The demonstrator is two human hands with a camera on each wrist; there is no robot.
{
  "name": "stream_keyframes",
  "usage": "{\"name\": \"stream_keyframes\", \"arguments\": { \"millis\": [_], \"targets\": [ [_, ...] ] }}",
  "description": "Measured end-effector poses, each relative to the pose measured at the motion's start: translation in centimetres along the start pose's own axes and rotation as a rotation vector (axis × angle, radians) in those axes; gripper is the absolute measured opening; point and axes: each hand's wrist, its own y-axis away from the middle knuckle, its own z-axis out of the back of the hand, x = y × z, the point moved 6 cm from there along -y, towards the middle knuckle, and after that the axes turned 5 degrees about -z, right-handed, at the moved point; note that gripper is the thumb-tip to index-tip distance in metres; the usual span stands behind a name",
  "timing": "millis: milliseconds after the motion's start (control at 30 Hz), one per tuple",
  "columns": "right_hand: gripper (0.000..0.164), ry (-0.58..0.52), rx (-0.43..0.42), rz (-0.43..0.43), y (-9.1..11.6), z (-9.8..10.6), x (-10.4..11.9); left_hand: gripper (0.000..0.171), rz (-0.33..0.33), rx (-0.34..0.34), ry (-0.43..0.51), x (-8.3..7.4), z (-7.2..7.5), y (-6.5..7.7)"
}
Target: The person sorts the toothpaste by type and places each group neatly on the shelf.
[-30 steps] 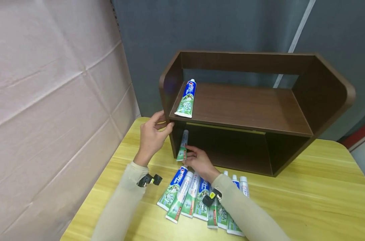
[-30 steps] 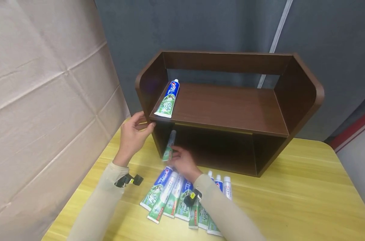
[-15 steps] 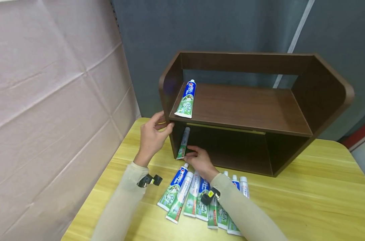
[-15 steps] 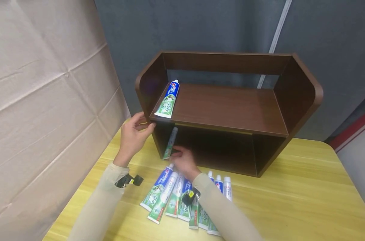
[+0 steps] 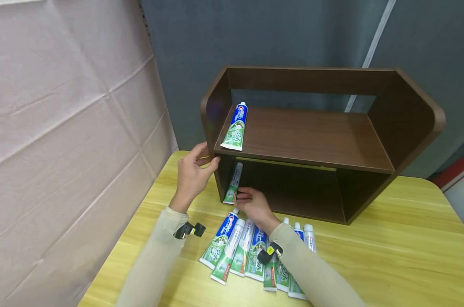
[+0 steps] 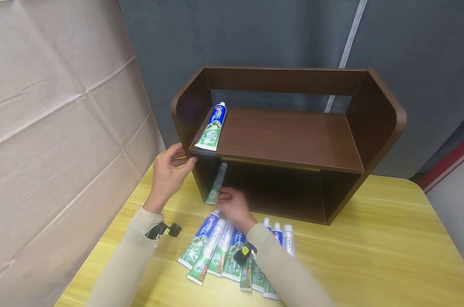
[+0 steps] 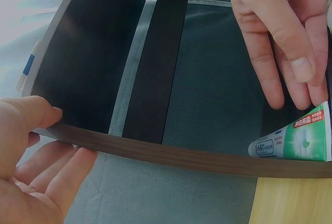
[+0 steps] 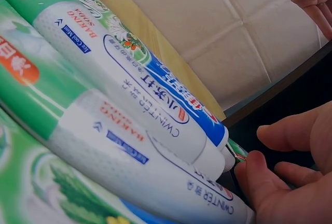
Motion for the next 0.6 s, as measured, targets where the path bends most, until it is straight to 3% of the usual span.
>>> {"name": "stream_keyframes", "arguments": {
  "millis": [333, 600],
  "targets": [
    [0.056, 0.004, 0.019, 0.033, 1.1, 0.5, 0.9, 0.043, 0.001, 0.000, -0.014, 0.0, 0.1, -0.1],
    [0.052, 0.079, -0.020, 0.077, 2.4, 1.6, 1.5, 0.043, -0.010, -0.004, 0.006, -0.1, 0.0, -0.2]
  ]
}}
